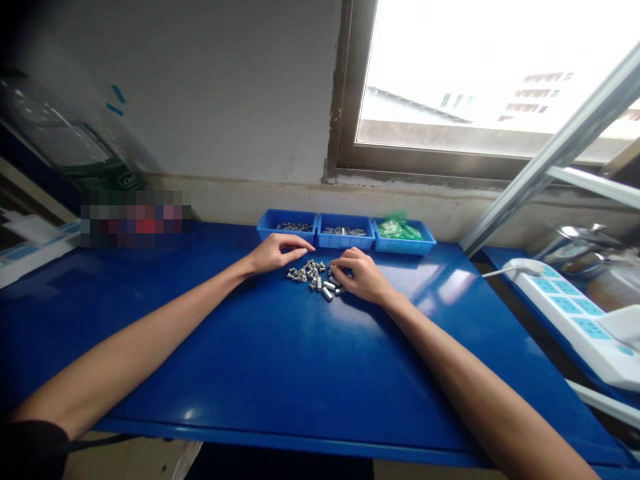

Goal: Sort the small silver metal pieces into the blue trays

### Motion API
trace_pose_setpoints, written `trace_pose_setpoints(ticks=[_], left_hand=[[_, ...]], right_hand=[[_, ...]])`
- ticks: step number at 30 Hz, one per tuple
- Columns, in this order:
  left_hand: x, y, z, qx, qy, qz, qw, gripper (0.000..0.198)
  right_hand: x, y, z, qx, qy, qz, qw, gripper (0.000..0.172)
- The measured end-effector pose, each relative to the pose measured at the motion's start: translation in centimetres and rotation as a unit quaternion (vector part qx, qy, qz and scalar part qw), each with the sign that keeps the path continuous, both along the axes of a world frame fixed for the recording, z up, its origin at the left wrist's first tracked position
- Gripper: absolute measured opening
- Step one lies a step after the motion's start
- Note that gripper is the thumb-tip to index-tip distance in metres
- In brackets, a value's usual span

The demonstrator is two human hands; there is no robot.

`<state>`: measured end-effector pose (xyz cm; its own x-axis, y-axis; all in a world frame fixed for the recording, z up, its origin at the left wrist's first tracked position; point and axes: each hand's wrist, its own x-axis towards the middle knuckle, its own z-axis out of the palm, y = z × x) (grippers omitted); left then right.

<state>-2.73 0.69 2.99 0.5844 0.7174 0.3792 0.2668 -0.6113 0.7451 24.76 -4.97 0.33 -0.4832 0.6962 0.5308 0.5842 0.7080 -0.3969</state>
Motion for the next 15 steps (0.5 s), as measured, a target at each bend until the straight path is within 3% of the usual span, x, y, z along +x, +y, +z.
trace_pose_setpoints(ticks=[4,8,15], left_hand=[[-0.5,0.5,-0.6,0.091,0.076,-0.052,0.992,0.026],[-0.8,0.9,-1.4,0.173,0.094,-0.032,0.980,0.027],[-0.8,0.7,-1.3,0.179,0.103,-0.064,0.976,0.028]], right_hand=[[0.2,0.5,-0.3,-0.019,0.025,-0.069,0.997,0.021],[0.5,0.9,-0.4,-0.053,0.034,-0.108,0.992,0.022],[0.6,1.5,-0.9,-0.053,0.078,-0.127,0.987,0.022]])
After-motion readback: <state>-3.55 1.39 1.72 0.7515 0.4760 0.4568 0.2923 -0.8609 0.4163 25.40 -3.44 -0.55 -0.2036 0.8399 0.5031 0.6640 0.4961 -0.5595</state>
